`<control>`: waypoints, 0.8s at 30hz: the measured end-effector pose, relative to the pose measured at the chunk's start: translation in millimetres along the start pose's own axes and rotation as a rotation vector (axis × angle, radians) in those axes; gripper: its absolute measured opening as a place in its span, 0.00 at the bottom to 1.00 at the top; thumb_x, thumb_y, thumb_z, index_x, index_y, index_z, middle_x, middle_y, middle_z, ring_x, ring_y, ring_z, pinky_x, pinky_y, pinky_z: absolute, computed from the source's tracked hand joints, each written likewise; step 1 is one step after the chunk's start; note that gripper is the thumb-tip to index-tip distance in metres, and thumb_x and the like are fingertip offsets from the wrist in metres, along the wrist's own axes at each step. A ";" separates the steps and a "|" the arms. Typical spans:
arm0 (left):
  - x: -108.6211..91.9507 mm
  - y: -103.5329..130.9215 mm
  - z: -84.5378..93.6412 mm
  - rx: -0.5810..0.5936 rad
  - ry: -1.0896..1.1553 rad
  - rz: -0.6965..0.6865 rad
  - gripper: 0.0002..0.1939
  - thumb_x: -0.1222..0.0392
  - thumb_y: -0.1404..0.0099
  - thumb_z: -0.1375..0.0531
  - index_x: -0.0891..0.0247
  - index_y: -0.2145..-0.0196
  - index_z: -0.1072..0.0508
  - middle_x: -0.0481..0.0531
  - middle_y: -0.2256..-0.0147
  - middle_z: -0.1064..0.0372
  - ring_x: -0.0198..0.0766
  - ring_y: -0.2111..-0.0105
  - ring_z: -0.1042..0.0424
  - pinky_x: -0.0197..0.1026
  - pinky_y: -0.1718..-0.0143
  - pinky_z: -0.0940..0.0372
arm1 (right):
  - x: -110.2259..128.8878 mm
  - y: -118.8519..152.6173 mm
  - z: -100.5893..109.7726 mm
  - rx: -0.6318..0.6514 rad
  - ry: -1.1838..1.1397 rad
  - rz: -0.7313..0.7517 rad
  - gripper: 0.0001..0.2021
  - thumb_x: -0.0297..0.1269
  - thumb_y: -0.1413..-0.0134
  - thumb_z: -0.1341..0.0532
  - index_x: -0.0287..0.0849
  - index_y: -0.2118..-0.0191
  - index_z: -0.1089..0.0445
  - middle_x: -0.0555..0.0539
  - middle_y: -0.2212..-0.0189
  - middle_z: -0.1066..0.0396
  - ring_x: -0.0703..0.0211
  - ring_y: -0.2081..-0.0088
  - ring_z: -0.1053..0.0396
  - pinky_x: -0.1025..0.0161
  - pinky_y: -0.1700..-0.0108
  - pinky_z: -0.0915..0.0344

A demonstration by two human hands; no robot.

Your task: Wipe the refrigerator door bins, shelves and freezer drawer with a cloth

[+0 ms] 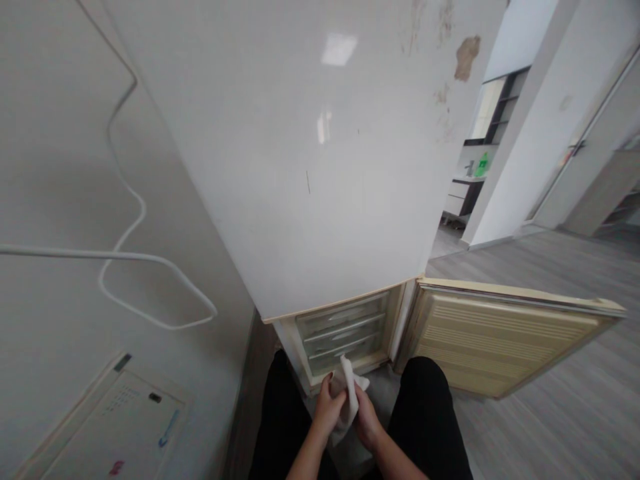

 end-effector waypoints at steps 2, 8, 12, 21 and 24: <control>-6.5 -0.6 1.0 0.056 0.011 -0.040 0.23 0.55 0.51 0.34 0.64 0.57 0.26 0.61 0.55 0.24 0.49 0.53 0.24 0.45 0.49 0.32 | 8.5 1.9 0.4 -0.005 -0.020 -0.008 0.28 0.57 0.56 0.31 0.36 0.58 0.22 0.40 0.65 0.21 0.42 0.55 0.24 0.53 0.48 0.32; -28.1 0.3 19.4 0.021 -0.027 -0.120 0.20 0.41 0.52 0.35 0.62 0.73 0.27 0.52 0.73 0.27 0.48 0.66 0.27 0.47 0.60 0.34 | 21.8 2.2 22.4 -0.167 0.059 0.111 0.23 0.56 0.59 0.31 0.40 0.64 0.24 0.44 0.68 0.22 0.45 0.60 0.25 0.56 0.55 0.31; -34.1 0.9 27.5 -0.022 -0.049 -0.153 0.22 0.37 0.50 0.36 0.61 0.72 0.27 0.52 0.71 0.28 0.48 0.64 0.28 0.46 0.58 0.36 | 3.2 -0.5 55.6 -0.413 0.182 0.042 0.19 0.54 0.63 0.31 0.46 0.73 0.34 0.52 0.80 0.32 0.56 0.75 0.32 0.59 0.69 0.35; -36.1 10.9 -1.3 0.104 0.009 -0.106 0.15 0.45 0.49 0.37 0.59 0.74 0.29 0.47 0.74 0.31 0.41 0.70 0.32 0.42 0.62 0.38 | -10.6 11.4 7.2 -0.020 0.201 -0.156 0.31 0.71 0.53 0.41 0.43 0.63 0.32 0.50 0.75 0.31 0.59 0.75 0.32 0.63 0.74 0.38; -24.3 17.1 -3.0 0.155 0.074 -0.016 0.15 0.46 0.52 0.35 0.60 0.76 0.30 0.47 0.76 0.32 0.39 0.72 0.32 0.41 0.65 0.39 | -8.8 16.2 -0.1 0.003 0.262 -0.102 0.30 0.66 0.52 0.37 0.43 0.57 0.29 0.49 0.70 0.27 0.58 0.71 0.30 0.61 0.70 0.34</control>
Point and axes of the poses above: each hand's wrist, its own y-axis away from the middle knuckle, its own z-axis out of the back of the hand, x = y × z, the point moved 6 cm from there along -y, towards the middle knuckle
